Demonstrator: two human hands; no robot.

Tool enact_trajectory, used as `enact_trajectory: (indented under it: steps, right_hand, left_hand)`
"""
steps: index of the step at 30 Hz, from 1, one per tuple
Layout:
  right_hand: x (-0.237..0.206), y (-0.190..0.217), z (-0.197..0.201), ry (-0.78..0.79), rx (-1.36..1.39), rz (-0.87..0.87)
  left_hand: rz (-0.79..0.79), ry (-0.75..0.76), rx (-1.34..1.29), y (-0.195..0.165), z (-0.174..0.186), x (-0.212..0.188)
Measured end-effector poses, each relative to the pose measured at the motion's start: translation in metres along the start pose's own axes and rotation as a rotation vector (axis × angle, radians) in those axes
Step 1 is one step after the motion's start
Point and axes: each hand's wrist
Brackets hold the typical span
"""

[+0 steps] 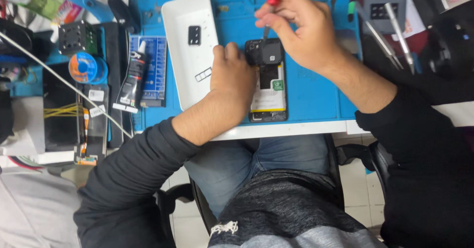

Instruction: The person unscrews the back cover of a disassembled smartphone using a blue electric screwdriver, then removes small screws by hand and with a manual screwdriver and places them in a white tray. They lift out an internal component, hold up the phone, and continue unscrewing and repositioning parts on the repair mat.

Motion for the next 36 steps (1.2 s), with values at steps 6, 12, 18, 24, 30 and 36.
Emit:
enact_trajectory:
  steps: [6, 12, 18, 24, 30, 36]
  right_hand:
    - [-0.074, 0.07, 0.087, -0.162, -0.664, -0.114]
    - [-0.204, 0.051, 0.162, -0.212, -1.265, -0.323]
    - [-0.235, 0.035, 0.181, -0.186, -1.399, -0.409]
    - [-0.241, 0.024, 0.186, -0.198, -1.375, -0.385]
    - [-0.229, 0.03, 0.18, -0.241, -1.332, -0.303]
    - [-0.185, 0.054, 0.141, -0.297, -0.968, -0.173]
  left_hand:
    - [-0.016, -0.001, 0.044, 0.004, -0.008, -0.003]
    - [0.028, -0.252, -0.016, 0.017, -0.014, -0.011]
    - [-0.049, -0.817, -0.611, 0.019, -0.001, -0.047]
    - [0.164, -0.826, -1.294, -0.004, -0.002, -0.079]
    - [0.193, -0.939, -1.167, -0.039, -0.011, -0.081]
    - [0.14, -0.962, -1.204, -0.044, -0.032, -0.068]
Point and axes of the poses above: each hand's wrist, its own x-axis towards the middle knuckle, its own z-axis out of the back of the hand, y = z × x, and after that the axes turned 9 degrees about x, right-handed
